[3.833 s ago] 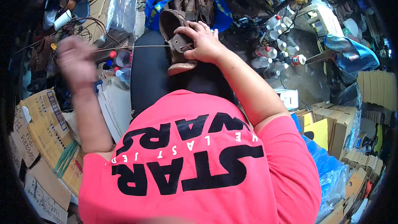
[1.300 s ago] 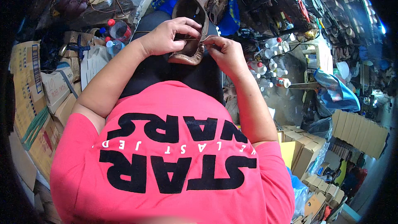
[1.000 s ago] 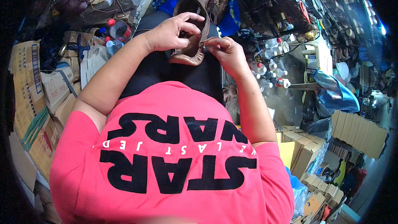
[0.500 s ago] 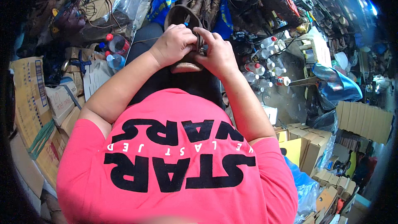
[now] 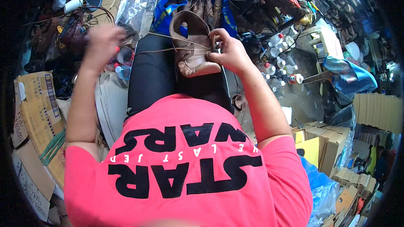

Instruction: Stitching leather pieces of a shoe by hand with needle and thread.

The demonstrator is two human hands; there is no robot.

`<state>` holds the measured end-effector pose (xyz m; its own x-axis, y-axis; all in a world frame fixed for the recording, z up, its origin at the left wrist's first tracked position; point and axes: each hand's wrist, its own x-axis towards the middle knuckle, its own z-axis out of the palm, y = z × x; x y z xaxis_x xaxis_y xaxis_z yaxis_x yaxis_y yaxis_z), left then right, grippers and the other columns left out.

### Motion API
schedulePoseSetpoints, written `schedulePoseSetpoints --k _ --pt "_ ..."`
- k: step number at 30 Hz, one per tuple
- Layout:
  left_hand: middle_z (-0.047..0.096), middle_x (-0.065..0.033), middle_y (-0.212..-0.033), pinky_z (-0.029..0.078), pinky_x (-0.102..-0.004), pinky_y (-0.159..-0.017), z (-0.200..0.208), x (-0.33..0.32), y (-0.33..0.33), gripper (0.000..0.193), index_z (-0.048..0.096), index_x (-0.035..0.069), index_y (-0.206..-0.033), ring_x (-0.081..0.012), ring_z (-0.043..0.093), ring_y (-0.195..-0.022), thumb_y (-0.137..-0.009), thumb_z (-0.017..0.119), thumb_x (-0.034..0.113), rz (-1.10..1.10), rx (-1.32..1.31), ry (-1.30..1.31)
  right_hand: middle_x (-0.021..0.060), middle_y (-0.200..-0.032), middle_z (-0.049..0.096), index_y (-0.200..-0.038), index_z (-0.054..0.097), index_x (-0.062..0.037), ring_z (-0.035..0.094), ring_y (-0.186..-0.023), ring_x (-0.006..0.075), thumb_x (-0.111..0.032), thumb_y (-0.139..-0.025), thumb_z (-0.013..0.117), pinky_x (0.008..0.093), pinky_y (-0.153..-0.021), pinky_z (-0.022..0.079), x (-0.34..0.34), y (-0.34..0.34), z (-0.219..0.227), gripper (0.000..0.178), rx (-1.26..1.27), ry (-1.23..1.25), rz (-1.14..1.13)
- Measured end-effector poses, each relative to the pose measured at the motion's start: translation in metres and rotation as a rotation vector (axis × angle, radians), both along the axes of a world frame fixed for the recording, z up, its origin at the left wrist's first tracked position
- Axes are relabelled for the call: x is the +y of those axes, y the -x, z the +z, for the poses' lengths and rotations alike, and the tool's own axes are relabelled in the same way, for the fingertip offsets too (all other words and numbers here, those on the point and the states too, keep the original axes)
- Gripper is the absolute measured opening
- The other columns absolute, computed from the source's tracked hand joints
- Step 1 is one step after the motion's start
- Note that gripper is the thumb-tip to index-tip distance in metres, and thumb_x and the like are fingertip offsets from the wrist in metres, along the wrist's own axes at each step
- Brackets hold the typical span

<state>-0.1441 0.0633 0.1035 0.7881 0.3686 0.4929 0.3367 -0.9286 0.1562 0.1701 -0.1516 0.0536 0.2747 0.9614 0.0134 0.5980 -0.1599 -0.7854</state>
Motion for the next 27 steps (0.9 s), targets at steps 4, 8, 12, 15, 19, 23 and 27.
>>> schedulePoseSetpoints --k 4,8,12,15,19,23,27 --pt "0.069 -0.0127 -0.097 0.050 -0.0380 -0.085 0.070 0.041 0.114 0.013 0.072 0.006 -0.096 -0.0298 0.065 -0.094 -0.087 0.067 0.015 0.604 -0.039 -0.154 0.0079 -0.097 0.066 -0.125 0.058 -0.0149 0.063 -0.090 0.0192 -0.013 -0.069 0.080 0.0311 -0.083 0.051 -0.002 0.007 -0.004 0.060 0.134 -0.086 0.168" --pt "0.067 -0.0109 -0.095 0.049 -0.0353 -0.083 0.085 0.016 0.124 0.010 0.070 0.004 -0.096 -0.0279 0.064 -0.092 -0.088 0.065 0.010 0.642 -0.053 0.113 0.0126 -0.131 0.056 -0.136 0.056 -0.0238 0.052 -0.124 0.0301 -0.036 -0.070 0.081 0.0512 -0.100 0.040 -0.005 0.028 0.020 0.072 -0.320 0.112 0.276" --pt "0.059 -0.0124 -0.081 0.047 -0.0389 -0.072 0.066 -0.052 0.036 0.008 0.067 0.002 -0.086 -0.0296 0.061 -0.079 -0.079 0.069 0.005 0.031 0.043 0.206 0.0137 -0.124 0.059 -0.130 0.062 -0.0170 0.060 -0.112 0.0302 -0.029 -0.074 0.082 0.0422 -0.094 0.047 -0.006 0.035 0.069 0.060 -0.296 -0.028 0.281" --pt "0.058 -0.0093 -0.082 0.045 -0.0393 -0.077 0.065 -0.091 -0.027 0.009 0.064 0.004 -0.084 -0.0294 0.060 -0.084 -0.078 0.070 0.008 -0.232 0.015 0.077 0.0091 -0.100 0.068 -0.114 0.069 -0.0056 0.065 -0.091 0.0217 -0.009 -0.081 0.076 0.0320 -0.082 0.051 -0.004 0.056 0.084 0.033 -0.213 -0.332 0.329" --pt "0.061 -0.0109 -0.086 0.047 -0.0381 -0.076 0.061 -0.095 -0.060 0.015 0.066 0.004 -0.091 -0.0301 0.061 -0.082 -0.079 0.073 0.010 -0.372 -0.120 0.164 0.0060 -0.087 0.070 -0.103 0.072 -0.0048 0.066 -0.081 0.0165 -0.011 -0.087 0.071 0.0319 -0.074 0.052 -0.009 0.063 0.083 0.017 -0.325 -0.416 0.263" --pt "0.063 -0.0138 -0.116 0.043 -0.0442 -0.098 0.015 -0.067 -0.053 0.037 0.068 0.008 -0.107 -0.0316 0.059 -0.111 -0.083 0.073 0.036 -0.122 -0.005 0.327 0.0030 -0.084 0.068 -0.111 0.071 -0.0061 0.065 -0.080 0.0119 -0.019 -0.097 0.063 0.0274 -0.072 0.052 -0.035 0.023 0.094 0.021 0.393 -0.505 -0.089" --pt "0.038 -0.0160 -0.150 0.029 -0.0548 -0.111 -0.025 -0.072 -0.018 0.047 0.064 0.008 -0.112 -0.0351 0.036 -0.139 -0.084 0.072 0.045 -0.015 0.509 0.567 0.0004 -0.082 0.063 -0.125 0.064 -0.0061 0.059 -0.077 0.0067 -0.019 -0.099 0.060 0.0206 -0.069 0.046 -0.051 -0.020 0.116 0.029 0.605 -0.652 -0.332"
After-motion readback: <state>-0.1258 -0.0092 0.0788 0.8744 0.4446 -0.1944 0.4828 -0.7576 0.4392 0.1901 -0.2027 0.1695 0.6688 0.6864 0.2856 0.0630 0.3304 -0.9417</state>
